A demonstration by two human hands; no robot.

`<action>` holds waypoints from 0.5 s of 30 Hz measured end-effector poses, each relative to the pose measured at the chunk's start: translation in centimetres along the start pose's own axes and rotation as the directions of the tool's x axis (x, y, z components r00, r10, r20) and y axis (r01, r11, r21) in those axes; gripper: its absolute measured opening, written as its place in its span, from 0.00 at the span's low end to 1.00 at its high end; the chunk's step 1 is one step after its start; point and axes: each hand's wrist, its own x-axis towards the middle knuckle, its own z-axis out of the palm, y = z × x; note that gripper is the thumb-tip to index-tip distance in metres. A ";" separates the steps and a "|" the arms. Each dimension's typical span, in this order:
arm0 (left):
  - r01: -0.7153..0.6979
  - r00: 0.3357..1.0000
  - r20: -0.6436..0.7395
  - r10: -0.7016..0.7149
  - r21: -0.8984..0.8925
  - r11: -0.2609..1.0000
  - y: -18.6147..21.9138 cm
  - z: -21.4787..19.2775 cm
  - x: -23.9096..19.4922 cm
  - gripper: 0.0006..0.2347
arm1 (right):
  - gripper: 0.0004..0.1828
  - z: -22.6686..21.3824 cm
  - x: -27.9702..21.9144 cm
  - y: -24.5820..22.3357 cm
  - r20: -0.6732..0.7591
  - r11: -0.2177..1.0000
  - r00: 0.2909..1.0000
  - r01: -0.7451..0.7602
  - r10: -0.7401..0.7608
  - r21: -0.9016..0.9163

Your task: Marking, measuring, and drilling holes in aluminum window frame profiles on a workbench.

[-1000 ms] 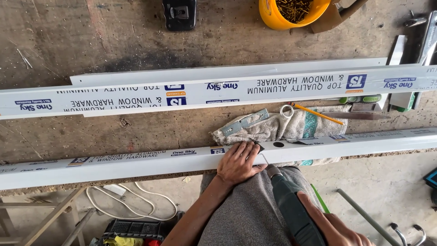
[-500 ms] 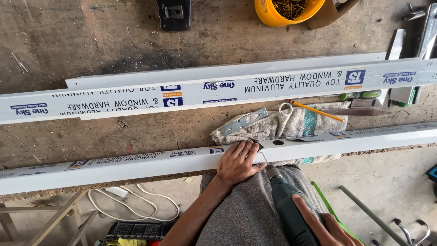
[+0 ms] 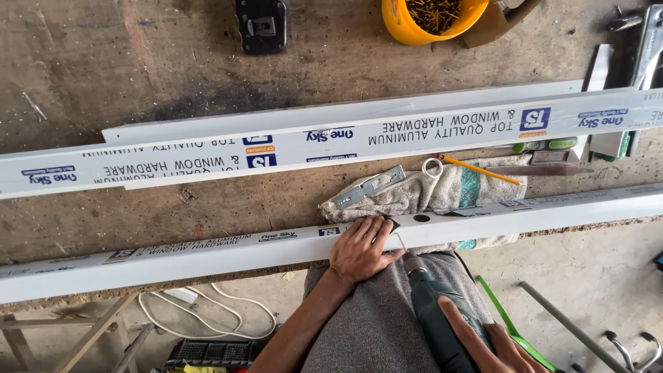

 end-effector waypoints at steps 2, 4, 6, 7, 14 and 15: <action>-0.011 0.999 -0.032 0.012 0.024 1.000 0.0 0.2 -0.1 0.31 | 0.44 -0.7 0.1 -0.4 0.005 1.000 1.000 -0.004 0.004 0.002; -0.011 1.000 -0.011 0.011 0.000 1.000 -0.1 0.3 -0.1 0.31 | 0.45 -1.0 0.3 -0.8 0.007 0.999 0.999 -0.031 0.031 0.007; -0.017 0.999 -0.033 0.017 0.011 1.000 -0.1 0.0 0.0 0.30 | 0.44 -0.8 0.4 -0.4 0.002 1.000 1.000 0.008 -0.008 0.007; -0.024 0.998 -0.055 0.025 0.020 1.000 -0.1 -0.1 0.1 0.30 | 0.43 -0.7 0.4 -0.3 -0.003 0.999 0.999 0.047 -0.047 0.008; -0.023 0.999 -0.023 0.023 0.020 1.000 0.0 0.2 -0.2 0.30 | 0.37 -0.6 0.9 0.0 -0.210 0.979 0.958 0.179 -0.197 -0.102; -0.024 0.999 -0.028 0.025 0.020 1.000 -0.1 0.2 -0.2 0.30 | 0.37 -0.7 0.9 -0.1 -0.216 0.980 0.958 0.170 -0.189 -0.104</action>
